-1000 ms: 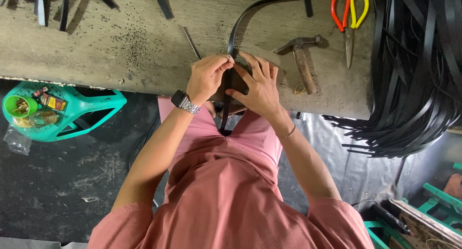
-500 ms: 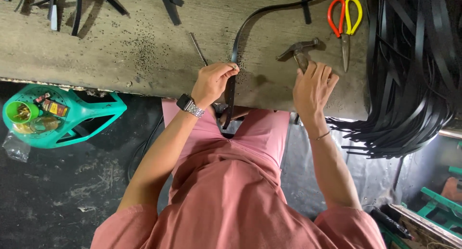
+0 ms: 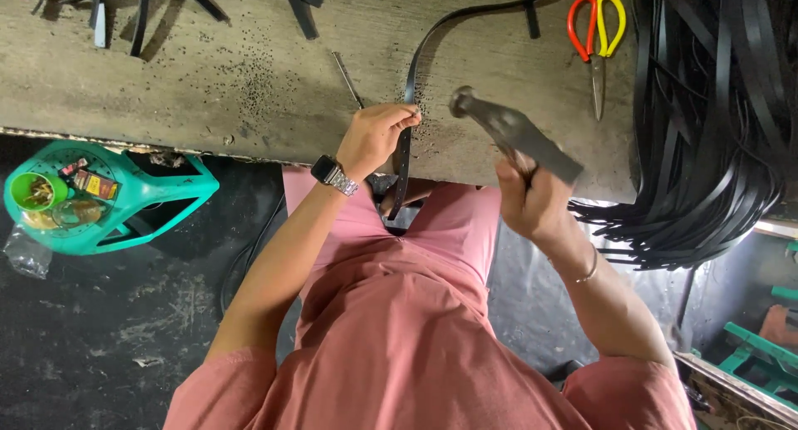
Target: Hammering a long leather strip on a workbench to flatten or finish it as part of a leatherworking process.
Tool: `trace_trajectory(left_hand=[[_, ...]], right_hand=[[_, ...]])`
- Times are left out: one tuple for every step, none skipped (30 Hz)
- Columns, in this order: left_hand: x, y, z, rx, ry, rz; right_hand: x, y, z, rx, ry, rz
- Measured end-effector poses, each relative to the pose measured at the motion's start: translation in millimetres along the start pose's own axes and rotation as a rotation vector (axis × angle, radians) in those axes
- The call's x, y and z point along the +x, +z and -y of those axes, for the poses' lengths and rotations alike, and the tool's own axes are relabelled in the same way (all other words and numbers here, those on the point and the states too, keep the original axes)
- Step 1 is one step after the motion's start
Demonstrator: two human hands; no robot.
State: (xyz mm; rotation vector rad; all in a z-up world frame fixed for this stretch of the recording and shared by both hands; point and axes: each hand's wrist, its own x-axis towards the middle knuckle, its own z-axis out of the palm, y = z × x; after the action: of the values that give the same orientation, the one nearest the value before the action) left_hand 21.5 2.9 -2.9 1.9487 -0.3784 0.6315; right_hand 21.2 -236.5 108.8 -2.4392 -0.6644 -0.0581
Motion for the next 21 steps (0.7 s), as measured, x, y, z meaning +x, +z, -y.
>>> trace_trajectory(left_hand=[[-1, 0, 1, 0.0, -0.002, -0.001], [-1, 0, 2, 0.011, -0.003, 0.007], [-1, 1, 3, 0.022, -0.004, 0.015], [-5, 4, 10, 0.021, -0.002, 0.014], [-9, 6, 16, 0.001, -0.006, 0.018], [-14, 7, 23, -0.015, -0.013, 0.022], [-18, 7, 23, -0.012, -0.013, 0.021], [-17, 10, 23, 0.024, -0.016, 0.029], [-17, 13, 24, 0.06, -0.019, 0.037], [-15, 9, 18, 0.059, -0.023, 0.036], [-14, 5, 11, 0.041, -0.031, 0.043], [-6, 1, 7, 0.026, -0.028, 0.051], [-3, 2, 9, 0.028, -0.022, 0.052], [-4, 2, 9, 0.036, -0.02, 0.053], [-5, 2, 8, 0.043, -0.019, 0.055], [-6, 3, 9, 0.046, -0.019, 0.056], [-7, 3, 10, 0.049, -0.033, 0.058], [-7, 4, 10, 0.053, -0.044, 0.057], [-7, 3, 8, 0.057, -0.041, 0.056], [-7, 1, 6, 0.038, -0.055, 0.057], [-7, 0, 4, 0.019, -0.069, 0.059]], right_hand=[[-1, 3, 4, 0.0, 0.0, 0.003], [-2, 6, 9, -0.041, 0.016, 0.057], [-3, 8, 13, -0.081, 0.033, 0.112], [-4, 9, 15, -0.083, 0.033, 0.11], [-5, 9, 17, -0.125, 0.048, 0.163], [-6, 11, 21, -0.164, 0.061, 0.218], [-8, 11, 23, -0.163, 0.059, 0.218], [-8, 8, 23, -0.128, 0.081, 0.21], [-8, 5, 22, -0.093, 0.103, 0.202], [-9, 3, 23, -0.094, 0.104, 0.206], [-9, 1, 23, -0.086, 0.151, 0.192], [-6, -1, 22, -0.078, 0.196, 0.167], [-8, -8, 21, -0.077, 0.194, 0.16], [-12, -14, 20, -0.106, 0.125, 0.016], [-16, -20, 20, -0.134, 0.056, -0.127], [-13, -15, 24, -0.131, 0.056, -0.128], [-10, -10, 28, -0.104, 0.063, -0.069], [-6, -5, 31, -0.077, 0.067, -0.012], [-2, 1, 34, -0.075, 0.064, -0.014], [1, 7, 38, -0.036, 0.075, 0.069], [5, 14, 42, 0.003, 0.086, 0.152]])
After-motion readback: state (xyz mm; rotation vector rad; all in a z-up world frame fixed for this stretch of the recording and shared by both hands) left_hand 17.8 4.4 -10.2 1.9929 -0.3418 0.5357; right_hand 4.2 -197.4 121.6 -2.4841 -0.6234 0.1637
